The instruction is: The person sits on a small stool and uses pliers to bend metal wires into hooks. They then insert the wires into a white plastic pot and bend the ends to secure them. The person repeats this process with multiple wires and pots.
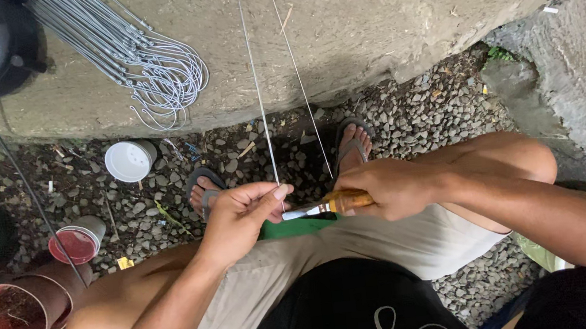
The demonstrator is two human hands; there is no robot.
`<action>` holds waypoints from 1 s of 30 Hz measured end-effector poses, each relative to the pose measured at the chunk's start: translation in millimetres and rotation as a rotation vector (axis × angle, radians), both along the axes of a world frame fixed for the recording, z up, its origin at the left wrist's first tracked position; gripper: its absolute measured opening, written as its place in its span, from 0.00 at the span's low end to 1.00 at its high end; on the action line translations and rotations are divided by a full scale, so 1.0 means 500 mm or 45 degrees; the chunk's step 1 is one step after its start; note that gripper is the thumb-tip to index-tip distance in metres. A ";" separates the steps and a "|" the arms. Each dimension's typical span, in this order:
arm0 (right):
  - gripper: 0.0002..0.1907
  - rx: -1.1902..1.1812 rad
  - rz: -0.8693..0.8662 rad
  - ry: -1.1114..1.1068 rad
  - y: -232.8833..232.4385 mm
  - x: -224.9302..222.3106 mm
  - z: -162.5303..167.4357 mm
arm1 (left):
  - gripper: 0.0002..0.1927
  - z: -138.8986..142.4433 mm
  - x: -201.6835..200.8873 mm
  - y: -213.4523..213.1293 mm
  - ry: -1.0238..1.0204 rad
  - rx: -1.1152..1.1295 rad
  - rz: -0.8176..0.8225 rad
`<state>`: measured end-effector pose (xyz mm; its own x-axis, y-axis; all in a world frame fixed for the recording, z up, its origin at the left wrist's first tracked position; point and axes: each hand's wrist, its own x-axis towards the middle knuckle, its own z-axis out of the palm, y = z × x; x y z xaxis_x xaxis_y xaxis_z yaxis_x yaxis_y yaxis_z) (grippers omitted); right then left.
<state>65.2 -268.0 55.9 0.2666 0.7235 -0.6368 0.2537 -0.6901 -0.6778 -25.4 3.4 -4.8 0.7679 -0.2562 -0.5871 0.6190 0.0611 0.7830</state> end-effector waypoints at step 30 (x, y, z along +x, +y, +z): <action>0.20 0.578 0.014 -1.508 -0.030 -0.049 -0.041 | 0.14 -0.029 -0.027 -0.021 -0.080 -0.234 0.105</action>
